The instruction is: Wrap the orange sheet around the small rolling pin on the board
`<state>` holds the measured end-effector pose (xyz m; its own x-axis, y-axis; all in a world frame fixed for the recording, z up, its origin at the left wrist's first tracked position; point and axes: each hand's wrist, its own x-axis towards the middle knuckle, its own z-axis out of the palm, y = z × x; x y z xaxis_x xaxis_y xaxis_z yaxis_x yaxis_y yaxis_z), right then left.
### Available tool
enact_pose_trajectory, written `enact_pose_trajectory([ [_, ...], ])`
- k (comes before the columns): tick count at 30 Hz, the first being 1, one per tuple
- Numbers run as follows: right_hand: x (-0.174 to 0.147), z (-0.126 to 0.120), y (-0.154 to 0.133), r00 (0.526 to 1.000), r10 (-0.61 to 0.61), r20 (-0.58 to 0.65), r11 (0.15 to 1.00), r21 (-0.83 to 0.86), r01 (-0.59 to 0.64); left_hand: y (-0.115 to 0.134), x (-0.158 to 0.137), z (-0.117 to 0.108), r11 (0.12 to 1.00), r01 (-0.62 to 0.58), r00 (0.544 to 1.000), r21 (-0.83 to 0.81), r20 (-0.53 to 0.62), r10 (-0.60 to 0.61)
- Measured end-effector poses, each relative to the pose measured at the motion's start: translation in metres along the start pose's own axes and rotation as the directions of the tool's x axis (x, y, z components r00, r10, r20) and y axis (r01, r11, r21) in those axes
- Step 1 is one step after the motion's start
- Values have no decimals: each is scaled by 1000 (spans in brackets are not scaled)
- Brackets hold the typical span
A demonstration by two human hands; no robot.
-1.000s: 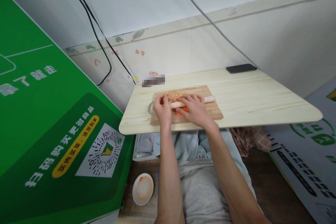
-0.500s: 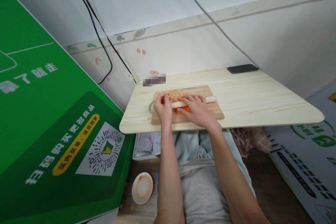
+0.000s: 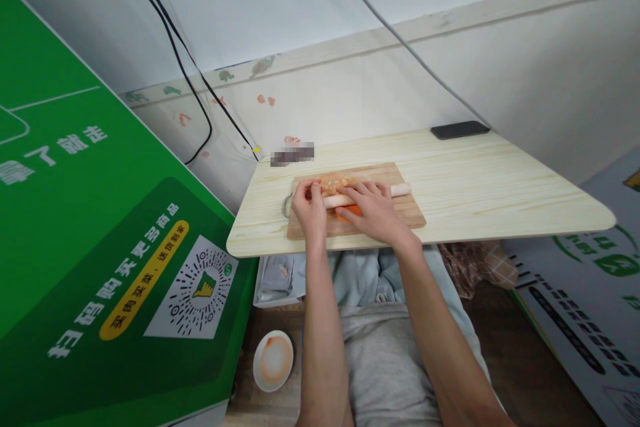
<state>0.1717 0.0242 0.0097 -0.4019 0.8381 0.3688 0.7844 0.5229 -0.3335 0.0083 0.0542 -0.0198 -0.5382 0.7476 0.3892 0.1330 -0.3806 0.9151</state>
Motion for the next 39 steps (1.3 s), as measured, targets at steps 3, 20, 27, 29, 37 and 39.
enact_pose_trajectory([
  [3, 0, -1, -1, 1000, 6, 6, 1000, -4, -6, -1, 0, 0, 1000, 2, 1000, -3, 0, -2],
  [20, 2, 3, 0, 1000, 23, -14, 999, -36, -23, 0, 0, 0, 1000, 2, 1000, 4, 4, -2],
  [27, 0, 0, -1, 1000, 11, 3, 1000, -5, -11, 0, -1, 0, 1000, 6, 1000, -7, -1, -6],
  [29, 1, 1, -1, 1000, 21, 2, 1000, -17, -21, 1, -1, 0, 1000, 10, 1000, -3, -5, -11],
  [37, 4, 5, -1, 999, 33, -13, 998, -54, -34, 1, -1, 0, 1000, 5, 1000, -18, -8, -5],
  [39, 4, 5, 0, 999, 28, -16, 998, -51, -29, 1, 0, 0, 1000, 4, 1000, -17, -7, -4],
])
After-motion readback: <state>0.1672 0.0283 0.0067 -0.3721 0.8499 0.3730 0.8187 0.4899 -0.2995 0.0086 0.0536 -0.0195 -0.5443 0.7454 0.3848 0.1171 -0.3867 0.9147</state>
